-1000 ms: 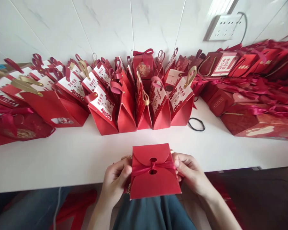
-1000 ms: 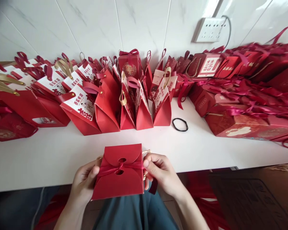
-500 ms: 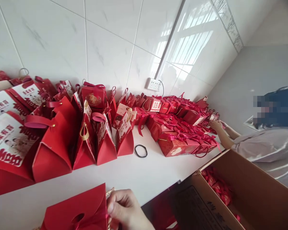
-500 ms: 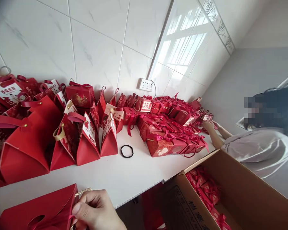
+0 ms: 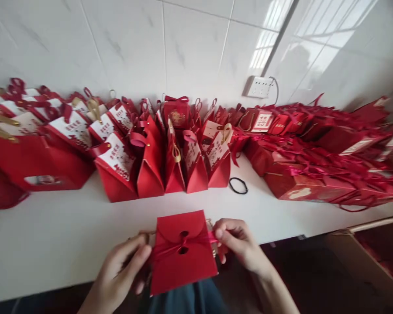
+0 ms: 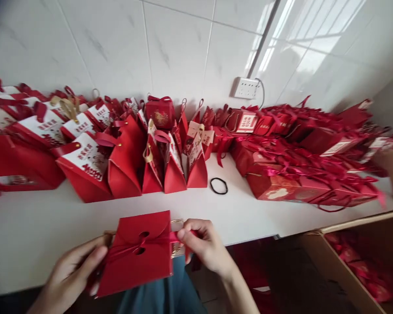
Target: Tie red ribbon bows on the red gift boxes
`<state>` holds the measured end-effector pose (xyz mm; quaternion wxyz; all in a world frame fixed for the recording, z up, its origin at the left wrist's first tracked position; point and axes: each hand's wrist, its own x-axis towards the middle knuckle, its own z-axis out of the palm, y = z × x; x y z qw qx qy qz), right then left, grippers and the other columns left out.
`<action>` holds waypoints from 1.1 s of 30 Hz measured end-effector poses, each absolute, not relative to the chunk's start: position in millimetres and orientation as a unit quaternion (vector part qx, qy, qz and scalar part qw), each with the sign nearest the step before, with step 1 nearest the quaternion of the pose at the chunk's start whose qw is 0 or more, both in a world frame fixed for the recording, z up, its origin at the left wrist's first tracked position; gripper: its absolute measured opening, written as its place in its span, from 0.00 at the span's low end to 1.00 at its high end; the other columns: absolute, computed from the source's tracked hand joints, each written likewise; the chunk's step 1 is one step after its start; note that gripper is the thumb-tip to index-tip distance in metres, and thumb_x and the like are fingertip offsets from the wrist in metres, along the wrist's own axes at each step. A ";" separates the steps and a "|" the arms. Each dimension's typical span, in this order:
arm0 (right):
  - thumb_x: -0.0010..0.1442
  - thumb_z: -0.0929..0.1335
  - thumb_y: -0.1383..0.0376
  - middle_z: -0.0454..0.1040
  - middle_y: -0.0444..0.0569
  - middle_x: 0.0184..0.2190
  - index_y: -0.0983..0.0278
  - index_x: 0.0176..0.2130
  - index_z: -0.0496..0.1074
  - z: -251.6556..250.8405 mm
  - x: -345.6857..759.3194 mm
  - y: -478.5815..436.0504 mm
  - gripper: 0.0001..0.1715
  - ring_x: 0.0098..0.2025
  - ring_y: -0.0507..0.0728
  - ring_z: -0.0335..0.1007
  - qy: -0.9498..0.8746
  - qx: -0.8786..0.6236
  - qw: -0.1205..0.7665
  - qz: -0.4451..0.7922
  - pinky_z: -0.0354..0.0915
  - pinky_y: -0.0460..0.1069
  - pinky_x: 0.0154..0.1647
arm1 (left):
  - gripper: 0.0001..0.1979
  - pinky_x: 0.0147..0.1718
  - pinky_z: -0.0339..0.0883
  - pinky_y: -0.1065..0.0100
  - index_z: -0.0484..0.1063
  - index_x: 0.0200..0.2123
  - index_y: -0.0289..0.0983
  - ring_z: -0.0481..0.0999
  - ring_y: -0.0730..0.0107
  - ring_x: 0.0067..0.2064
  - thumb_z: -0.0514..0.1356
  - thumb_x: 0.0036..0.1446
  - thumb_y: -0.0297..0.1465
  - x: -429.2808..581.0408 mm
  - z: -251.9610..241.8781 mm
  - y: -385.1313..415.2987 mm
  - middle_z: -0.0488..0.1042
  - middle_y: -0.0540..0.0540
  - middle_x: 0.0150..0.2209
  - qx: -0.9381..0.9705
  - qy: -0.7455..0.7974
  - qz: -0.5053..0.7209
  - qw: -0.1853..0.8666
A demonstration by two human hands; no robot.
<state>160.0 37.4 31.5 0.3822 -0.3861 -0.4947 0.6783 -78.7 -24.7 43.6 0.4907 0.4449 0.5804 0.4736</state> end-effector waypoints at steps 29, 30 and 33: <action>0.63 0.65 0.74 0.79 0.42 0.33 0.60 0.39 0.72 87.7 122.0 14.7 0.10 0.35 0.50 0.74 -0.743 -0.360 0.431 0.365 0.67 0.44 0.39 | 0.12 0.23 0.66 0.84 0.72 0.36 0.44 0.70 0.80 0.23 0.49 0.67 0.35 -68.6 127.8 -23.8 0.70 0.54 0.25 0.670 0.527 0.316 0.416; 0.62 0.66 0.73 0.79 0.41 0.32 0.59 0.39 0.70 86.6 120.7 13.9 0.08 0.34 0.50 0.75 -0.721 -0.378 0.443 0.377 0.68 0.44 0.37 | 0.12 0.25 0.67 0.84 0.72 0.37 0.44 0.73 0.80 0.26 0.48 0.67 0.33 -66.7 129.6 -23.6 0.71 0.53 0.28 0.677 0.519 0.318 0.415; 0.61 0.68 0.71 0.81 0.40 0.32 0.59 0.39 0.67 85.2 118.3 12.7 0.08 0.34 0.51 0.78 -0.680 -0.407 0.451 0.410 0.68 0.43 0.33 | 0.12 0.33 0.71 0.83 0.70 0.43 0.46 0.77 0.77 0.37 0.51 0.63 0.26 -62.8 131.8 -21.4 0.74 0.52 0.39 0.721 0.498 0.321 0.360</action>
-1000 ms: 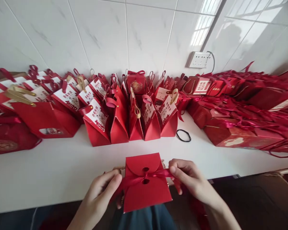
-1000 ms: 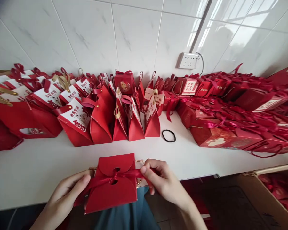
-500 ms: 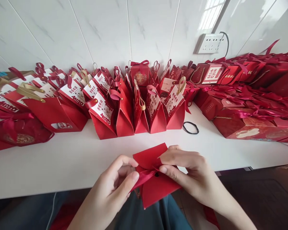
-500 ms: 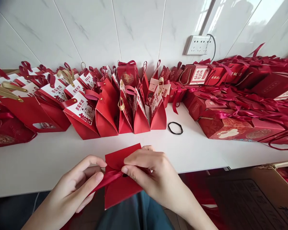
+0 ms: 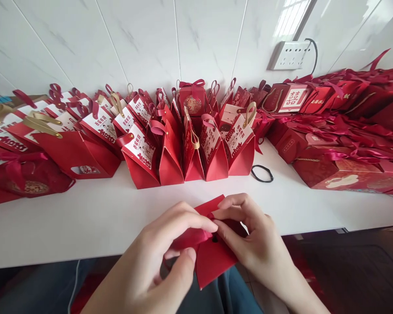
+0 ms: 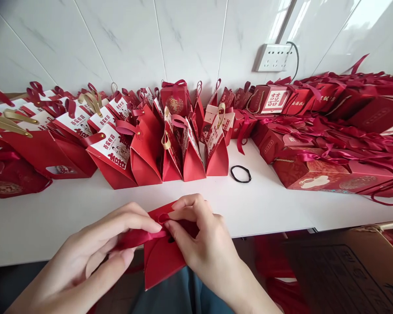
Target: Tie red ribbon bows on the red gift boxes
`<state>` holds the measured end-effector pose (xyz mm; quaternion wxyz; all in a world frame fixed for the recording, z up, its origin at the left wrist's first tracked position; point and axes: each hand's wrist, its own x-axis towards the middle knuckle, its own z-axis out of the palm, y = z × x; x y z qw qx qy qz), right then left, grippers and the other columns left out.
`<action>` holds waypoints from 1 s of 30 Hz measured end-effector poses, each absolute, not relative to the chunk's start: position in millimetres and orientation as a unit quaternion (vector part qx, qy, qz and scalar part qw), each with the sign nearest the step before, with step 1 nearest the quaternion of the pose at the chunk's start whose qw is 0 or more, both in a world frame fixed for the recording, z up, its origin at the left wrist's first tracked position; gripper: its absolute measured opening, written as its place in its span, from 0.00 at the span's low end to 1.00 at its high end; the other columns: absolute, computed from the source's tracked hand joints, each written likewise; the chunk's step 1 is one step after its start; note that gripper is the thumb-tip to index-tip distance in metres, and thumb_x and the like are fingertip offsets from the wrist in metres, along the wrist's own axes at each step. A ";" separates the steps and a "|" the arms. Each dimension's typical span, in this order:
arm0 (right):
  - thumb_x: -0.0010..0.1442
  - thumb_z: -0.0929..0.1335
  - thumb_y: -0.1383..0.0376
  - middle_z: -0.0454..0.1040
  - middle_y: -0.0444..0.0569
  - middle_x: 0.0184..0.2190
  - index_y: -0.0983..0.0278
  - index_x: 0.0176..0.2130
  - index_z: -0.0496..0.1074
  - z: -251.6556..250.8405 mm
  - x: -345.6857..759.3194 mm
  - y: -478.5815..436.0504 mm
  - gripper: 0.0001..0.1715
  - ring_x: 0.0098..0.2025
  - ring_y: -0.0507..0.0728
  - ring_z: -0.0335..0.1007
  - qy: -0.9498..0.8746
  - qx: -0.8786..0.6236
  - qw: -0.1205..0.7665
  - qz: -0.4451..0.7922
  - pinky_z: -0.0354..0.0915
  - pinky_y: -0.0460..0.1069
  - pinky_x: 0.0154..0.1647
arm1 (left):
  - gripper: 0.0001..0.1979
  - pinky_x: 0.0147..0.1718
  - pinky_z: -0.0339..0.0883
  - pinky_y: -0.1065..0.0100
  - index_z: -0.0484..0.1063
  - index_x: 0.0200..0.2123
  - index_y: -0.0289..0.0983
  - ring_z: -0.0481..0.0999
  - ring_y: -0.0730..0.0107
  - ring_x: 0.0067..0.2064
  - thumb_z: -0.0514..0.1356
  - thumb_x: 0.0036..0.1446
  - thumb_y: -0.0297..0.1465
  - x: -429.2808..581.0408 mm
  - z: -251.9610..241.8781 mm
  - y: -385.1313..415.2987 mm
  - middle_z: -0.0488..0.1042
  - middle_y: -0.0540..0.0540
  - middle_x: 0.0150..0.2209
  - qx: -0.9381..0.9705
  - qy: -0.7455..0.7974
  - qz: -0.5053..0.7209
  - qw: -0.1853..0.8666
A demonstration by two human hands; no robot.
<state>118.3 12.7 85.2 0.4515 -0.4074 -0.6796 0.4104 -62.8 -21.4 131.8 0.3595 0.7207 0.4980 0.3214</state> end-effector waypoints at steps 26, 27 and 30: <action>0.62 0.69 0.73 0.80 0.42 0.33 0.59 0.39 0.78 91.4 120.1 20.2 0.10 0.35 0.54 0.72 -0.759 -0.360 0.386 0.381 0.63 0.49 0.41 | 0.10 0.18 0.56 0.77 0.66 0.26 0.39 0.63 0.79 0.22 0.59 0.60 0.33 -76.5 130.5 -2.9 0.65 0.55 0.22 0.796 0.468 0.262 0.280; 0.62 0.69 0.73 0.80 0.42 0.32 0.59 0.39 0.78 91.2 120.1 20.2 0.10 0.34 0.54 0.72 -0.760 -0.357 0.388 0.379 0.62 0.49 0.41 | 0.08 0.19 0.57 0.77 0.68 0.27 0.39 0.64 0.79 0.22 0.59 0.59 0.31 -78.5 132.1 -3.0 0.66 0.54 0.23 0.800 0.461 0.259 0.284; 0.63 0.68 0.72 0.79 0.42 0.31 0.58 0.37 0.77 91.7 120.1 20.5 0.10 0.33 0.53 0.70 -0.771 -0.349 0.381 0.373 0.62 0.50 0.41 | 0.09 0.24 0.61 0.77 0.70 0.29 0.39 0.67 0.79 0.25 0.56 0.63 0.29 -80.4 134.9 0.0 0.69 0.53 0.27 0.812 0.453 0.265 0.255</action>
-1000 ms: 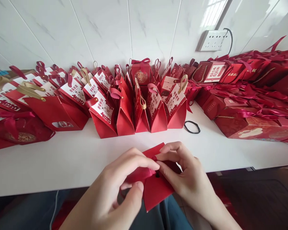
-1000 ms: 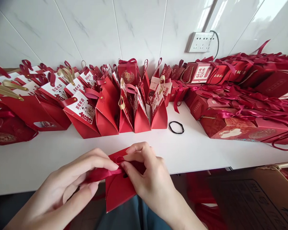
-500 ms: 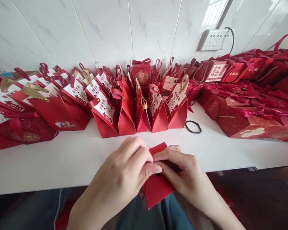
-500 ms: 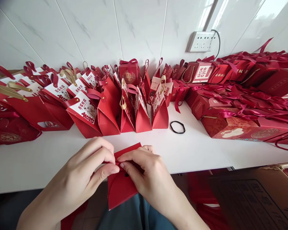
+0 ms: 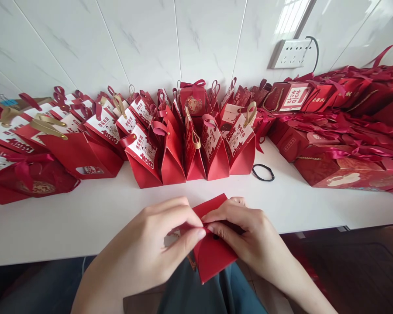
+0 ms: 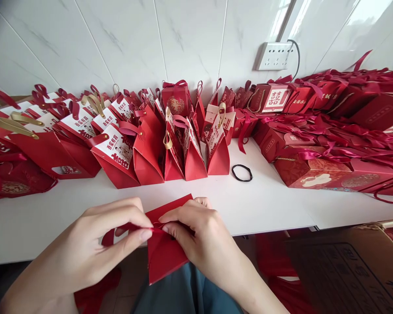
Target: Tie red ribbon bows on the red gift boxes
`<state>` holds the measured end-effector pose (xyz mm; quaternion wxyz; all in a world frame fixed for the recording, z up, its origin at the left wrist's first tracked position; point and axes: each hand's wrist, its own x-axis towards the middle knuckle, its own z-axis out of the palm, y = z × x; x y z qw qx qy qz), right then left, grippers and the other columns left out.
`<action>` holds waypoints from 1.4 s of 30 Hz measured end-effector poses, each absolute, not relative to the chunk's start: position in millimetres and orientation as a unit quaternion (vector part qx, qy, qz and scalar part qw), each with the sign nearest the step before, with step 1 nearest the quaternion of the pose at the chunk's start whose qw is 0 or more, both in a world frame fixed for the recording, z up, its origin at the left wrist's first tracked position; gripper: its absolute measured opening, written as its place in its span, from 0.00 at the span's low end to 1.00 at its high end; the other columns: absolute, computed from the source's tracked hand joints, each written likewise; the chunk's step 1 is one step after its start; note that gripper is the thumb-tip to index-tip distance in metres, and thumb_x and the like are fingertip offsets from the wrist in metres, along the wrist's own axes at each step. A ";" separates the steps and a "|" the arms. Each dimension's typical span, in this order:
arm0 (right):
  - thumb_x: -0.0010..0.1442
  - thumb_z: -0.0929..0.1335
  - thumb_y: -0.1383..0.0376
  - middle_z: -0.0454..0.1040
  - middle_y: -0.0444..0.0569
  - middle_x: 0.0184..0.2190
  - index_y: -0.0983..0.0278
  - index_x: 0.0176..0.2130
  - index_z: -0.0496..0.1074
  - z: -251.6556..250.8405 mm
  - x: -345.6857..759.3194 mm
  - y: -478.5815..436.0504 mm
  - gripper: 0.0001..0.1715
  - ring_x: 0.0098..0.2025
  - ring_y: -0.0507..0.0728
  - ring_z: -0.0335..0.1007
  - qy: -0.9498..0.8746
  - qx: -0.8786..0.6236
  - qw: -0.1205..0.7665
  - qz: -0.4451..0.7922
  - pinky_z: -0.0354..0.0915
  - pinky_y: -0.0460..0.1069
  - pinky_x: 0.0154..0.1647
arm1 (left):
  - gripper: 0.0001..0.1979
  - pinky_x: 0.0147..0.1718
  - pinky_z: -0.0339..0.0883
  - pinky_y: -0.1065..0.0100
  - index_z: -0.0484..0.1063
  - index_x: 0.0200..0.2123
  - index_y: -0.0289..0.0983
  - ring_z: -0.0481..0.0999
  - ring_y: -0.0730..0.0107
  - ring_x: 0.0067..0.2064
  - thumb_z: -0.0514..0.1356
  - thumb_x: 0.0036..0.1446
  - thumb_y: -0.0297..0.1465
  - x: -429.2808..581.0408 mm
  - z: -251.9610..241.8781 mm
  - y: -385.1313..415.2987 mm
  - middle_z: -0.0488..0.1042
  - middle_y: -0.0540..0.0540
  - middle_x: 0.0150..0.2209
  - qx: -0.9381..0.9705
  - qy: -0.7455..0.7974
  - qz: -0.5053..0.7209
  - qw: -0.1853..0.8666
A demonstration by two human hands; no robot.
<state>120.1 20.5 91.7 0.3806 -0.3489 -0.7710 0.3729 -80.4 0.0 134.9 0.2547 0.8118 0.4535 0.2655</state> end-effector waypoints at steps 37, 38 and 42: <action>0.58 0.69 0.72 0.76 0.44 0.27 0.62 0.29 0.74 87.5 110.1 20.8 0.07 0.30 0.53 0.72 -0.689 -0.373 0.484 0.389 0.66 0.50 0.37 | 0.05 0.46 0.69 0.73 0.74 0.38 0.41 0.71 0.67 0.51 0.59 0.59 0.30 -58.1 90.4 -11.2 0.69 0.46 0.48 0.730 0.484 0.379 0.298; 0.58 0.69 0.72 0.76 0.44 0.27 0.62 0.29 0.73 87.3 110.2 20.1 0.07 0.30 0.53 0.72 -0.686 -0.378 0.484 0.390 0.66 0.50 0.37 | 0.06 0.47 0.69 0.72 0.75 0.40 0.42 0.70 0.66 0.52 0.60 0.59 0.33 -55.7 88.8 -12.1 0.69 0.46 0.50 0.713 0.487 0.384 0.328; 0.60 0.69 0.70 0.75 0.43 0.28 0.62 0.31 0.72 86.7 111.9 18.1 0.05 0.30 0.52 0.71 -0.686 -0.380 0.485 0.388 0.65 0.50 0.40 | 0.11 0.48 0.67 0.73 0.76 0.36 0.42 0.71 0.68 0.52 0.55 0.65 0.37 -44.4 79.5 -13.6 0.70 0.47 0.51 0.617 0.532 0.439 0.378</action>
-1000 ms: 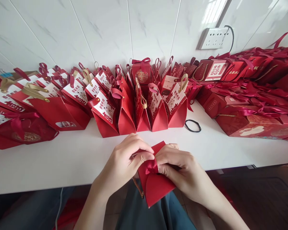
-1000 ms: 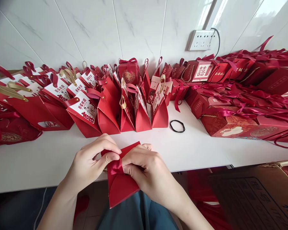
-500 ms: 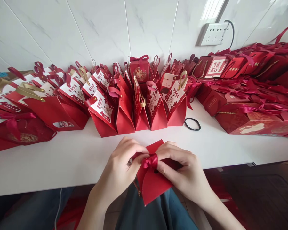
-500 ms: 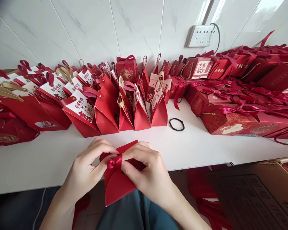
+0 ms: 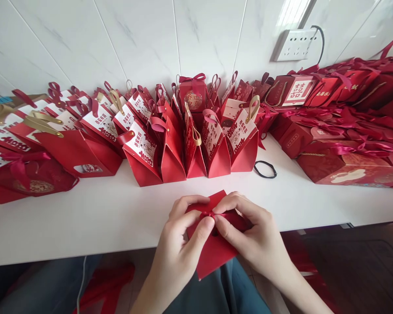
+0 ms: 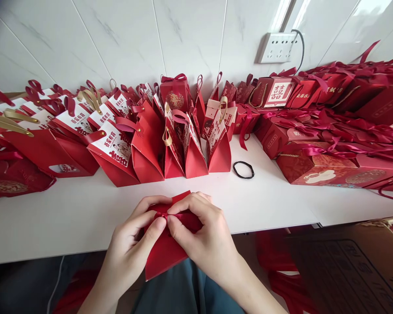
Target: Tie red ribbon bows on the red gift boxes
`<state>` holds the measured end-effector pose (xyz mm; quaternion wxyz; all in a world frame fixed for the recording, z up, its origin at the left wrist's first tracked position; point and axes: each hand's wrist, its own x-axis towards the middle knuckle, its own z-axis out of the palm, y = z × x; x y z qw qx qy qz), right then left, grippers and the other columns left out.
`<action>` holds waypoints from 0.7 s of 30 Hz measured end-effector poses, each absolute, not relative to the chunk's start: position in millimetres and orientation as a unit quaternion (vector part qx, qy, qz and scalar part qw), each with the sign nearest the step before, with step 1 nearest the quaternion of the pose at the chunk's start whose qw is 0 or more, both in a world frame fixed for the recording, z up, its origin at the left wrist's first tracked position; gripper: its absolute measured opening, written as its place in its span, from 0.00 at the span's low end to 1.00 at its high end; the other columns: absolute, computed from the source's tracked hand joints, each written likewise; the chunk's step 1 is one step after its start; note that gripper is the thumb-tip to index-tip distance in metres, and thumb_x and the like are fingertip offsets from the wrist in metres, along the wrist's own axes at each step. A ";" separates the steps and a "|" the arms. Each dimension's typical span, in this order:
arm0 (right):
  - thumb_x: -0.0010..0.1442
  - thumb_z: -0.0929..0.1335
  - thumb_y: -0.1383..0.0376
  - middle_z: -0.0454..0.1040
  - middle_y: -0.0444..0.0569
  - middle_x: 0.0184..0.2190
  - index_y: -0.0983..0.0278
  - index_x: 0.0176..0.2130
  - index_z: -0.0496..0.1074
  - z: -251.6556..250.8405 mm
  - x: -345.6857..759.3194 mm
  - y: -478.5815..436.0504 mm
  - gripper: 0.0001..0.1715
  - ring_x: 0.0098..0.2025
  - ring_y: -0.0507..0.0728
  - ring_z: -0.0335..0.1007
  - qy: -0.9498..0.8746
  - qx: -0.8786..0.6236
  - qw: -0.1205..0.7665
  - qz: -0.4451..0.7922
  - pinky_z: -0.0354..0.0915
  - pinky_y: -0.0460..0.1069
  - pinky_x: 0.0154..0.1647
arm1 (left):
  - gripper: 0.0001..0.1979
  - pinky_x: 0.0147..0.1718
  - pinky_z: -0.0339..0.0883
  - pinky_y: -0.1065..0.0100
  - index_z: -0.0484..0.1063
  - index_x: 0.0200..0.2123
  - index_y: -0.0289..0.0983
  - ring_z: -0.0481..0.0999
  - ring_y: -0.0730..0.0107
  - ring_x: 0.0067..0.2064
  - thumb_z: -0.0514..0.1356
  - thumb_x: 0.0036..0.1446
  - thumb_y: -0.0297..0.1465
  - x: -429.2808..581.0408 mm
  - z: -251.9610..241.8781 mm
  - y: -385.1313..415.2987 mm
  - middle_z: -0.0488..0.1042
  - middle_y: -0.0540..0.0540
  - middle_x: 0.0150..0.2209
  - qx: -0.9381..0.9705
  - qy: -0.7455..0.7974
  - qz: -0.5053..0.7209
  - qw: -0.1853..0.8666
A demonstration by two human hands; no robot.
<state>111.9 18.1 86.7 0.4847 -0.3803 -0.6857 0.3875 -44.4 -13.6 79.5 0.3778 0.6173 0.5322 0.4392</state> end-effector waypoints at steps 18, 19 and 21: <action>0.61 0.71 0.66 0.66 0.52 0.48 0.63 0.36 0.72 76.7 122.1 5.3 0.03 0.50 0.53 0.69 -0.774 -0.404 0.456 0.171 0.69 0.44 0.47 | 0.22 0.36 0.65 0.76 0.63 0.17 0.36 0.76 0.71 0.43 0.54 0.64 0.35 -38.7 72.4 4.5 0.73 0.48 0.45 0.580 0.515 0.509 0.373; 0.61 0.71 0.66 0.66 0.52 0.47 0.63 0.35 0.72 76.2 121.6 5.4 0.03 0.49 0.53 0.70 -0.770 -0.412 0.457 0.169 0.69 0.44 0.47 | 0.22 0.37 0.66 0.75 0.64 0.17 0.36 0.76 0.70 0.44 0.54 0.64 0.35 -38.9 72.5 3.9 0.73 0.48 0.46 0.590 0.514 0.505 0.364; 0.62 0.70 0.68 0.67 0.51 0.46 0.64 0.36 0.72 75.4 120.0 5.9 0.02 0.47 0.52 0.71 -0.762 -0.421 0.462 0.166 0.69 0.44 0.47 | 0.21 0.41 0.66 0.74 0.67 0.19 0.37 0.75 0.67 0.48 0.54 0.65 0.34 -39.5 72.7 2.7 0.73 0.48 0.47 0.609 0.512 0.496 0.347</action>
